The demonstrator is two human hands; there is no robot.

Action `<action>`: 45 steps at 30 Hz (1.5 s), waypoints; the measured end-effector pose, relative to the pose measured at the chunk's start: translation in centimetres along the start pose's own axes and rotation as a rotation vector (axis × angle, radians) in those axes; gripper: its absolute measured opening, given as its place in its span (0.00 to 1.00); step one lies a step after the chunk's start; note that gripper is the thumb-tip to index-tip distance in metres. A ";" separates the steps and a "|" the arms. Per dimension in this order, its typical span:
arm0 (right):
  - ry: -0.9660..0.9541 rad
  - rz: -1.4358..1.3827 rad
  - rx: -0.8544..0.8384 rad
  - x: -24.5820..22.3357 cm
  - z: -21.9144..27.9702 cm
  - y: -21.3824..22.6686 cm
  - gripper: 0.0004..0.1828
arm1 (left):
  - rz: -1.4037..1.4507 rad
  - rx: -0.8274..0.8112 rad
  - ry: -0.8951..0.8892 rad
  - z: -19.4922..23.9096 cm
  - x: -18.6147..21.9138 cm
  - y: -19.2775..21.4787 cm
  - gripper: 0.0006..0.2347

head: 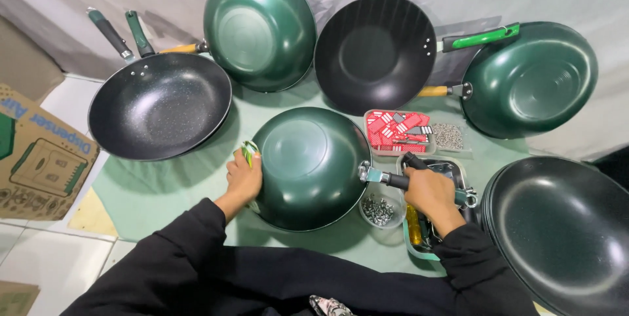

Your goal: Wiping a wok clean and then attaching a metal handle bracket using screws and a screwdriver.

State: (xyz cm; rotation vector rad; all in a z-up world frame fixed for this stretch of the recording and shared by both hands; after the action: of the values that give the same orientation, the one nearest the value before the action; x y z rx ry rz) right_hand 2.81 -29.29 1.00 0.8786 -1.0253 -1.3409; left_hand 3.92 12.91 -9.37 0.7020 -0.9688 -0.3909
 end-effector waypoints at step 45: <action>0.039 0.110 0.041 0.2 0.4 0.0 0.24 | -0.660 0.114 -1.046 2.2 21.7 -8.7 0.18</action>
State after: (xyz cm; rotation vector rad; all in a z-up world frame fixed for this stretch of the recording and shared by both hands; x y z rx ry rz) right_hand 2.45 -29.46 1.10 0.8632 -1.0589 -1.2106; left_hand 13.41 -6.98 -1.38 0.9288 -1.7334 -1.3789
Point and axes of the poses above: each hand's wrist, its own z-axis away from the middle knuckle, its own y-axis out of the back of the hand, x = y × z, the point moved 1 cm from there along -z, towards the middle knuckle, and after that the axes turned 5 degrees about -x, right-handed, at the moved point
